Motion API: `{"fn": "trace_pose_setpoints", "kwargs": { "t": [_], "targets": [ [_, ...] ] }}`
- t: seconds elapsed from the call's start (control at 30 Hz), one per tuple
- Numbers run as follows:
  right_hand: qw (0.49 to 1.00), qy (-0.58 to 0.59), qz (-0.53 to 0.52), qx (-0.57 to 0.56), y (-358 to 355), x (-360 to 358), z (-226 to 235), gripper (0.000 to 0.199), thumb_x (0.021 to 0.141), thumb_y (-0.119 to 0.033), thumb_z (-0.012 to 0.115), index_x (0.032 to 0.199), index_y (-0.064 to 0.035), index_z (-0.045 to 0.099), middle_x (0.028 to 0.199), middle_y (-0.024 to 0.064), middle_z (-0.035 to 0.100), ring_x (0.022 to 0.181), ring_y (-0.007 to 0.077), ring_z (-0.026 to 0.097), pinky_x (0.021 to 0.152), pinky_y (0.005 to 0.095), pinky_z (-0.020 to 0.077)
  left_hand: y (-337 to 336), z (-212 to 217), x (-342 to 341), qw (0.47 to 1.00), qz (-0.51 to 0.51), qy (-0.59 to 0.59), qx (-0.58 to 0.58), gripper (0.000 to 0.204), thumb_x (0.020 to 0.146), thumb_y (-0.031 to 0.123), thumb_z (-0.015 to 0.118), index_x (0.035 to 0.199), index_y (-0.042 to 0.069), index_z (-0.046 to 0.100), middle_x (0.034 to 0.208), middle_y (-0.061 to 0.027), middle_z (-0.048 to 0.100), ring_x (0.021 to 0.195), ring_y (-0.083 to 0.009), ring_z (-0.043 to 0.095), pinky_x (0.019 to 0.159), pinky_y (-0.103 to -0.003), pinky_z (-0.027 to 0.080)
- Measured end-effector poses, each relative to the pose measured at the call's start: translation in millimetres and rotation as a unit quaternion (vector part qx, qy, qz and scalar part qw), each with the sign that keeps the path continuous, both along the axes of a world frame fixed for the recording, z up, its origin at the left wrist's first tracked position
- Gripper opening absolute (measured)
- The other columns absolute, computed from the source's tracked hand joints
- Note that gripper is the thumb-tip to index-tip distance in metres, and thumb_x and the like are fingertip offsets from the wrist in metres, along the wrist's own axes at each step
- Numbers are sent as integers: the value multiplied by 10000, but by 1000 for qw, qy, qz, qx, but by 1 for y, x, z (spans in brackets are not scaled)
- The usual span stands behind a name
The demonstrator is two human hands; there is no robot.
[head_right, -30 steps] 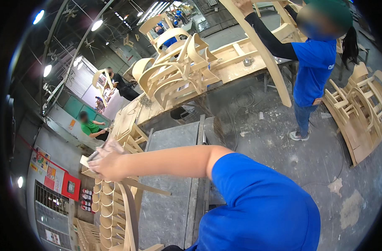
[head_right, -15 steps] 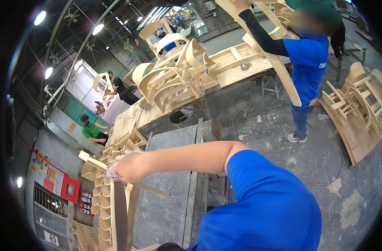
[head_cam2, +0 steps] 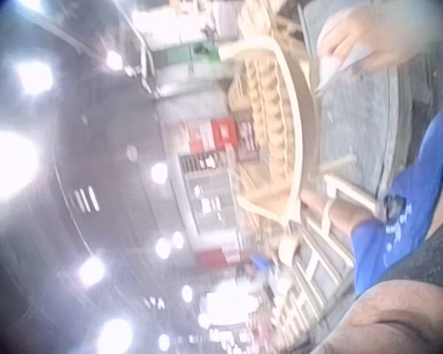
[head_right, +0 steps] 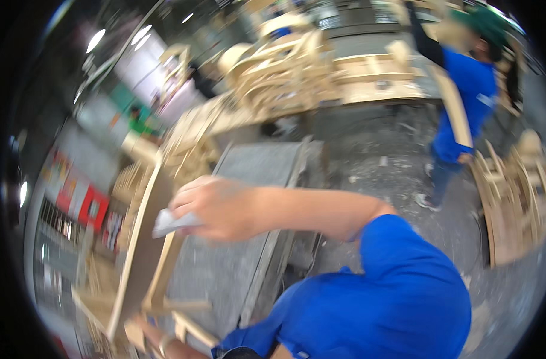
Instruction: The person sands the surfaces of unfinished wooden chair frames using a sanding block. They repeatedly lift, rotate, and reposition the chairs to sand the backrest, seat, and legs, then place the chairs on a workbench or floor.
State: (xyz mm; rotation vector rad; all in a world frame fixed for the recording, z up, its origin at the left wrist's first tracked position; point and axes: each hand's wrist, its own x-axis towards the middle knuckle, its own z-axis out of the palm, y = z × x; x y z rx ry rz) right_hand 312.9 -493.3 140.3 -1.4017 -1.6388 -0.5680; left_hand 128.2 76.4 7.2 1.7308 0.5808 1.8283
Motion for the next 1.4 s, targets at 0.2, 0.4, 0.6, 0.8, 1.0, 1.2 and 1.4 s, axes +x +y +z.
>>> {"fn": "trace_pose_setpoints", "kwargs": {
  "t": [0.2, 0.4, 0.6, 0.8, 1.0, 1.2, 1.4],
  "targets": [
    [961, -23, 147, -232, 22, -39, -18, 195, 905, -216, 588, 933, -24, 603, 931, 120, 608, 960, 331, 579, 846, 439, 453, 61, -13, -46, 990, 4, -110, -88, 602, 925, 551, 520, 1186, 8, 526, 968, -102, 605, 863, -186, 581, 785, -302, 507],
    [982, 2, 104, -159, 45, -63, 0, 125, 836, -143, 671, 882, -29, 651, 1299, 169, 485, 1245, 357, 457, 1021, 441, 403, 71, -16, -51, 976, -23, -149, -155, 583, 929, 531, 550, 1198, 15, 524, 971, -96, 606, 862, -177, 582, 783, -294, 509],
    [992, -75, 45, -89, 86, -90, 6, 104, 791, -127, 676, 859, -49, 684, 1459, 154, 361, 1389, 367, 300, 1094, 504, 327, 60, -15, -49, 993, -27, -88, -79, 499, 965, 508, 501, 1066, 25, 574, 923, -79, 592, 789, -159, 554, 700, -308, 496],
    [986, -166, -29, 8, 146, -116, 18, 154, 686, -168, 680, 819, -91, 692, 1402, 132, 439, 1335, 330, 382, 1097, 492, 315, 75, -30, -47, 999, 26, -28, -35, 423, 1014, 410, 446, 1118, 17, 563, 960, -93, 592, 876, -176, 551, 806, -316, 483],
    [988, -123, -12, 98, 166, -120, 10, 96, 692, -189, 687, 749, -114, 667, 1070, 74, 525, 1079, 257, 511, 994, 486, 339, 87, -35, -50, 996, -23, -49, -77, 411, 995, 301, 468, 1259, -13, 467, 1148, -131, 545, 1031, -219, 528, 915, -341, 446],
    [984, -130, -83, 89, 155, -98, 8, 175, 664, -295, 738, 723, -133, 703, 926, 65, 549, 981, 278, 530, 940, 448, 352, 44, -14, -49, 999, -21, 26, -18, 492, 966, 229, 491, 1366, -33, 375, 1285, -173, 490, 1142, -255, 500, 992, -370, 408],
    [999, 28, -7, -16, 137, 48, 71, 190, 840, -184, 677, 959, -35, 674, 1136, 90, 577, 1065, 220, 555, 949, 350, 432, -31, 38, -14, 967, -233, 34, -99, 511, 897, 140, 560, 1354, -27, 404, 1241, -152, 532, 1126, -233, 519, 977, -361, 420]
  ]
}}
